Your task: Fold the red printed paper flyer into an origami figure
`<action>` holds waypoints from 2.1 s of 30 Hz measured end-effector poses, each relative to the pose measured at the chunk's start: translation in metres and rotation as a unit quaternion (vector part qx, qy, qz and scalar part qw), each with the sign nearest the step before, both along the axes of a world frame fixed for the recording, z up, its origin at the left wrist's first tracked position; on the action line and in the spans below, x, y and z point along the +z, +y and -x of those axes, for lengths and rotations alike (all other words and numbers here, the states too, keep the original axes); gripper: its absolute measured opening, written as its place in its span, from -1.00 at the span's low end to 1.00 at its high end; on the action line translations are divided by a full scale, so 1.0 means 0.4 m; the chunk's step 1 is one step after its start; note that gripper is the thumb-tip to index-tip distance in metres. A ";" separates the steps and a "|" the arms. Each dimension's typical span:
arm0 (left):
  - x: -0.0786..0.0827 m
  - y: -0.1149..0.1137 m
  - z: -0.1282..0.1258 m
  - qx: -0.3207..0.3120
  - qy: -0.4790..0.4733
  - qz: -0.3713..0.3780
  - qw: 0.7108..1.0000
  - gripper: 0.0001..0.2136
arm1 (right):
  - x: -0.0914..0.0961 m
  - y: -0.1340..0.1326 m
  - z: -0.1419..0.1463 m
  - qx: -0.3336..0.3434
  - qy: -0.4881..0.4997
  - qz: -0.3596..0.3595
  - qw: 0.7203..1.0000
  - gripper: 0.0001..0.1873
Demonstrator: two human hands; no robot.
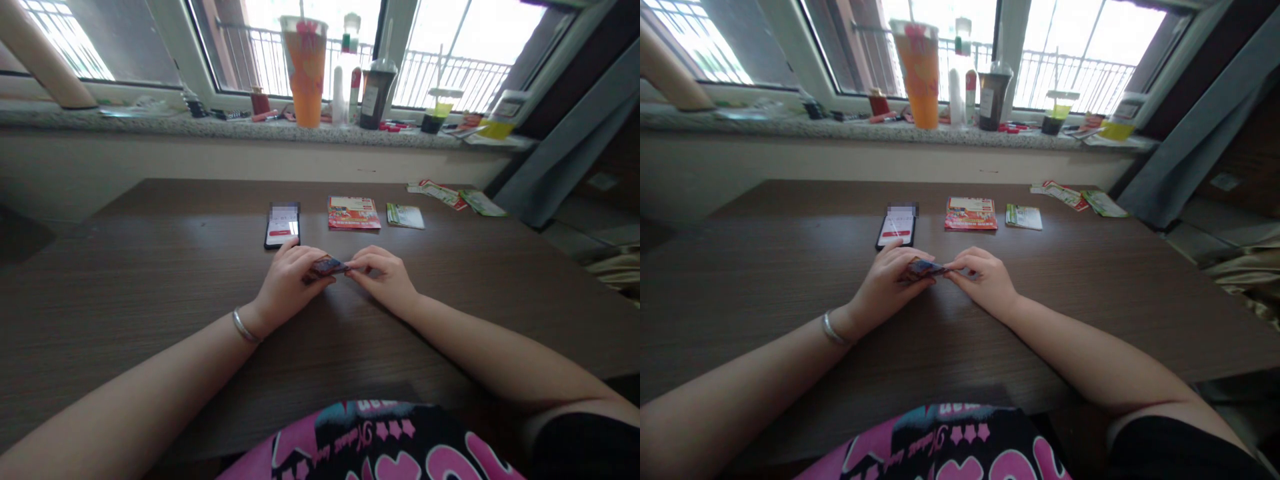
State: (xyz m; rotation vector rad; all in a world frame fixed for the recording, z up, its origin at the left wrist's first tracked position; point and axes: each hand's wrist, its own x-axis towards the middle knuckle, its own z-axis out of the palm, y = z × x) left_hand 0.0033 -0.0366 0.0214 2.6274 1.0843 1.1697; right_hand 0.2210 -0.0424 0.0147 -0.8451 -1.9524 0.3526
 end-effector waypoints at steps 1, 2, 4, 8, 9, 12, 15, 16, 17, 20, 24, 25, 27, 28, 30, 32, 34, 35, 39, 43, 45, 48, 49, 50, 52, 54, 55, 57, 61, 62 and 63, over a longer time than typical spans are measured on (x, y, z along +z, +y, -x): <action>-0.001 0.000 0.000 -0.005 -0.003 0.002 1.000 -0.79 | 0.000 0.000 0.000 -0.005 -0.003 -0.005 1.000 -0.90; -0.002 0.001 0.001 -0.012 -0.006 0.002 1.000 -0.78 | 0.001 -0.001 0.000 -0.011 -0.008 -0.010 1.000 -0.91; -0.002 0.000 0.002 -0.021 -0.008 0.001 1.000 -0.73 | 0.003 -0.003 -0.002 -0.024 -0.022 -0.018 0.999 -0.91; 0.002 -0.005 0.004 -0.027 -0.016 -0.020 0.999 -0.69 | 0.009 -0.008 -0.004 -0.047 -0.072 -0.041 0.995 -0.90; 0.004 -0.006 0.004 -0.027 -0.022 -0.030 0.999 -0.72 | 0.010 -0.009 -0.004 -0.052 -0.086 -0.049 0.994 -0.89; 0.011 -0.008 0.001 -0.027 -0.041 -0.048 0.998 -0.84 | 0.013 -0.010 -0.005 -0.070 -0.112 -0.064 0.989 -0.87; 0.016 -0.008 -0.001 -0.027 -0.047 -0.048 0.997 -0.95 | 0.011 -0.009 -0.007 -0.077 -0.118 -0.068 0.988 -0.89; 0.017 -0.008 -0.001 -0.027 -0.049 -0.048 0.997 -0.96 | 0.011 -0.009 -0.008 -0.075 -0.116 -0.070 0.988 -0.90; 0.018 -0.007 -0.001 -0.026 -0.054 -0.049 0.997 -0.96 | 0.011 -0.009 -0.009 -0.070 -0.114 -0.072 0.988 -0.91; 0.016 -0.005 -0.001 -0.023 -0.076 -0.052 0.995 -0.96 | 0.011 -0.008 -0.011 -0.054 -0.101 -0.081 0.990 -0.93; 0.010 -0.003 0.000 -0.032 -0.091 -0.059 0.994 -0.97 | 0.014 -0.008 -0.010 -0.039 -0.072 -0.099 0.992 -0.94; 0.009 -0.003 0.001 -0.035 -0.092 -0.055 0.994 -0.96 | 0.014 -0.007 -0.009 -0.035 -0.067 -0.102 0.992 -0.94; 0.007 -0.003 0.001 -0.036 -0.091 -0.041 0.994 -0.95 | 0.016 -0.007 -0.009 -0.029 -0.058 -0.105 0.992 -0.94; 0.007 -0.002 0.001 -0.035 -0.091 -0.034 0.995 -0.95 | 0.017 -0.007 -0.009 -0.024 -0.055 -0.104 0.993 -0.94; 0.005 -0.001 0.001 -0.035 -0.094 -0.027 0.995 -0.94 | 0.019 -0.007 -0.009 -0.013 -0.051 -0.105 0.993 -0.94; 0.002 0.000 0.000 -0.040 -0.099 -0.027 0.994 -0.94 | 0.022 -0.007 -0.010 0.000 -0.049 -0.108 0.993 -0.94; 0.000 0.002 -0.001 -0.048 -0.106 -0.029 0.993 -0.95 | 0.024 -0.007 -0.009 0.003 -0.049 -0.109 0.993 -0.94; 0.000 0.003 -0.002 -0.052 -0.107 -0.030 0.992 -0.95 | 0.025 -0.007 -0.009 -0.001 -0.050 -0.109 0.993 -0.95; -0.001 0.005 -0.005 -0.063 -0.098 -0.026 0.993 -0.96 | 0.027 -0.007 -0.006 -0.019 -0.048 -0.116 0.992 -0.97; 0.002 0.002 -0.003 -0.064 -0.087 -0.025 0.994 -0.93 | 0.027 -0.008 -0.005 -0.025 -0.045 -0.115 0.992 -0.95; 0.003 -0.002 -0.001 -0.060 -0.083 -0.017 0.995 -0.89 | 0.027 -0.007 -0.006 -0.031 -0.048 -0.112 0.992 -0.94; 0.004 -0.006 0.002 -0.034 -0.077 -0.004 0.996 -0.85 | 0.025 -0.005 -0.006 -0.037 -0.049 -0.117 0.991 -0.94; 0.004 -0.007 0.003 -0.026 -0.078 -0.006 0.997 -0.84 | 0.024 -0.005 -0.007 -0.037 -0.048 -0.119 0.991 -0.94; 0.004 -0.007 0.003 -0.020 -0.080 -0.011 0.997 -0.85 | 0.024 -0.004 -0.007 -0.035 -0.046 -0.122 0.991 -0.94; 0.003 -0.006 0.003 -0.015 -0.087 -0.025 0.996 -0.87 | 0.023 -0.003 -0.008 -0.030 -0.042 -0.122 0.991 -0.94; 0.002 -0.004 0.002 -0.015 -0.093 -0.039 0.995 -0.90 | 0.021 -0.002 -0.009 -0.027 -0.041 -0.116 0.992 -0.96; 0.001 -0.002 0.001 -0.016 -0.095 -0.046 0.994 -0.91 | 0.020 -0.002 -0.010 -0.026 -0.041 -0.113 0.992 -0.97; 0.000 0.000 0.000 -0.018 -0.099 -0.059 0.993 -0.93 | 0.018 0.000 -0.011 -0.023 -0.043 -0.113 0.992 -0.98; -0.001 0.001 -0.003 -0.034 -0.115 -0.070 0.990 -0.96 | 0.015 0.003 -0.010 -0.029 -0.040 -0.115 0.992 -0.96; -0.002 0.002 -0.003 -0.040 -0.117 -0.067 0.990 -0.96 | 0.015 0.003 -0.009 -0.033 -0.039 -0.114 0.992 -0.95; -0.003 0.002 -0.003 -0.044 -0.116 -0.065 0.990 -0.96 | 0.014 0.004 -0.008 -0.036 -0.039 -0.113 0.992 -0.96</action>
